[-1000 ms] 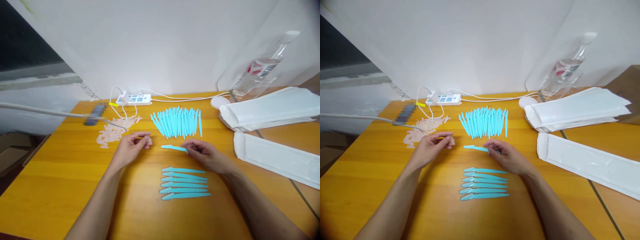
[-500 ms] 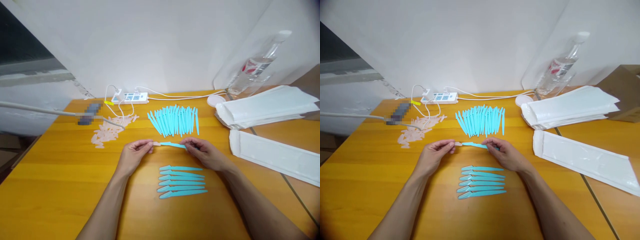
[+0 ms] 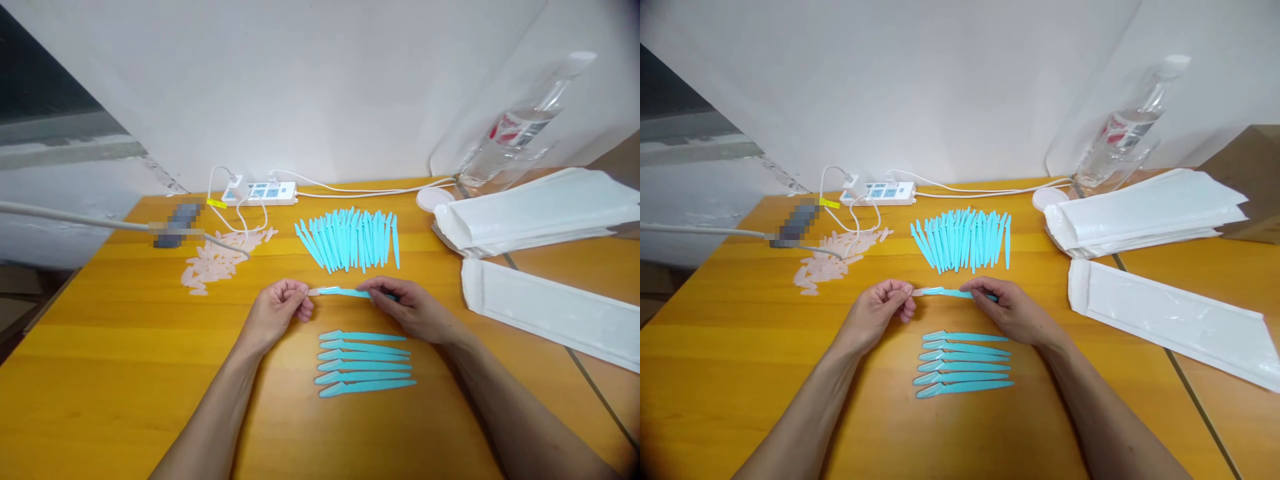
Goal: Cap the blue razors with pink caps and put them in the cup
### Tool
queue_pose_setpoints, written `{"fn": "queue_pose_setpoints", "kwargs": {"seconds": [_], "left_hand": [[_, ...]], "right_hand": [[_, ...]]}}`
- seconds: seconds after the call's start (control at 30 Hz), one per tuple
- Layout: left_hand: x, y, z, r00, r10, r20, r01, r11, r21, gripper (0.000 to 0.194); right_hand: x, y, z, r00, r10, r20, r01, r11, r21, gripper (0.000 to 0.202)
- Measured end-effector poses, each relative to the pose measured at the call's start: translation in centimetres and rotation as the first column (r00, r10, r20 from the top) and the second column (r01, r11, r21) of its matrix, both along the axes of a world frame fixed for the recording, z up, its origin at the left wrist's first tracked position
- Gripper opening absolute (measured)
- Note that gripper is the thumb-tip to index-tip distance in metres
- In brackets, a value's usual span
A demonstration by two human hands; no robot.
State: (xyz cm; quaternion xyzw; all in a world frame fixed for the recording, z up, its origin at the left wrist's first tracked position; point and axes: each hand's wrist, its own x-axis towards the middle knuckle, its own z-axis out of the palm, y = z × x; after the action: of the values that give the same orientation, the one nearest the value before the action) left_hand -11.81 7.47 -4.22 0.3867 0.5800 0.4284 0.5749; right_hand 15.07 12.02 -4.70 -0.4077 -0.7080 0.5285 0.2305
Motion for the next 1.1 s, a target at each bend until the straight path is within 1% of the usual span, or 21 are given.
{"fn": "queue_pose_setpoints", "kwargs": {"seconds": [0.1, 0.23, 0.3, 0.37, 0.43, 0.53, 0.6, 0.67, 0.73, 0.83, 0.93, 0.97, 1.0, 1.03, 1.07, 1.1], "left_hand": [[0.2, -0.1, 0.0, 1.0, -0.03, 0.003, 0.03, 0.999, -0.012, 0.033], [1.0, -0.3, -0.2, 0.998, -0.037, -0.043, 0.037, 0.999, 0.002, 0.036], [1.3, -0.4, -0.3, 0.994, -0.069, -0.087, 0.07, 0.997, 0.016, 0.035], [1.3, -0.5, -0.1, 0.973, -0.134, -0.187, 0.144, 0.989, 0.043, 0.034], [1.0, -0.7, 0.1, 0.919, -0.206, -0.336, 0.246, 0.966, 0.081, 0.031], [0.6, -1.1, 0.7, 0.785, -0.283, -0.551, 0.412, 0.902, 0.124, 0.025], [0.5, -1.4, 1.1, 0.687, -0.329, -0.648, 0.512, 0.852, 0.11, 0.023], [0.6, -1.5, 1.4, 0.624, -0.356, -0.696, 0.565, 0.82, 0.086, 0.022], [0.6, -1.6, 1.6, 0.607, -0.356, -0.71, 0.583, 0.807, 0.093, 0.022], [0.4, -1.6, 1.6, 0.599, -0.358, -0.716, 0.616, 0.778, 0.126, 0.021], [0.1, -1.6, 1.5, 0.57, -0.396, -0.72, 0.653, 0.75, 0.105, 0.02], [0.0, -1.6, 1.4, 0.566, -0.406, -0.718, 0.658, 0.747, 0.097, 0.02], [-0.1, -1.6, 1.4, 0.57, -0.406, -0.714, 0.655, 0.749, 0.097, 0.02], [-0.1, -1.6, 1.5, 0.58, -0.4, -0.71, 0.649, 0.753, 0.107, 0.02], [-0.2, -1.7, 1.5, 0.594, -0.391, -0.703, 0.644, 0.755, 0.123, 0.02], [-0.2, -1.6, 1.5, 0.608, -0.385, -0.695, 0.643, 0.752, 0.146, 0.023]], "right_hand": [[0.0, 0.0, -0.1, 1.0, 0.009, 0.004, -0.009, 1.0, 0.002, 0.035], [-0.2, -0.1, 0.1, 0.999, 0.031, -0.026, -0.03, 0.999, 0.009, 0.035], [-0.4, -0.3, 0.3, 0.999, 0.033, -0.027, -0.033, 0.999, 0.023, 0.035], [-0.5, -0.5, 0.5, 0.999, 0.038, 0.008, -0.038, 0.999, 0.039, 0.036], [-0.5, -0.6, 0.6, 0.995, 0.065, 0.076, -0.071, 0.993, 0.091, 0.033], [-0.7, -0.7, 0.9, 0.975, 0.125, 0.186, -0.169, 0.956, 0.241, 0.027], [-0.7, -0.7, 1.0, 0.964, 0.135, 0.228, -0.204, 0.929, 0.309, 0.027], [-0.7, -0.8, 1.1, 0.96, 0.131, 0.248, -0.211, 0.92, 0.329, 0.026], [-0.7, -0.9, 1.3, 0.952, 0.152, 0.266, -0.236, 0.918, 0.319, 0.026], [-0.6, -1.0, 1.4, 0.933, 0.218, 0.287, -0.302, 0.907, 0.293, 0.028], [-0.5, -1.0, 1.5, 0.925, 0.251, 0.287, -0.329, 0.904, 0.271, 0.029], [-0.4, -1.0, 1.4, 0.932, 0.227, 0.282, -0.304, 0.914, 0.27, 0.028], [-0.3, -0.8, 1.3, 0.946, 0.17, 0.274, -0.248, 0.927, 0.282, 0.028], [-0.2, -0.6, 1.2, 0.961, 0.076, 0.267, -0.16, 0.937, 0.309, 0.027], [0.1, -0.3, 1.1, 0.965, -0.056, 0.257, -0.041, 0.934, 0.355, 0.026], [0.4, 0.1, 0.9, 0.946, -0.214, 0.242, 0.101, 0.907, 0.409, 0.026]]}}
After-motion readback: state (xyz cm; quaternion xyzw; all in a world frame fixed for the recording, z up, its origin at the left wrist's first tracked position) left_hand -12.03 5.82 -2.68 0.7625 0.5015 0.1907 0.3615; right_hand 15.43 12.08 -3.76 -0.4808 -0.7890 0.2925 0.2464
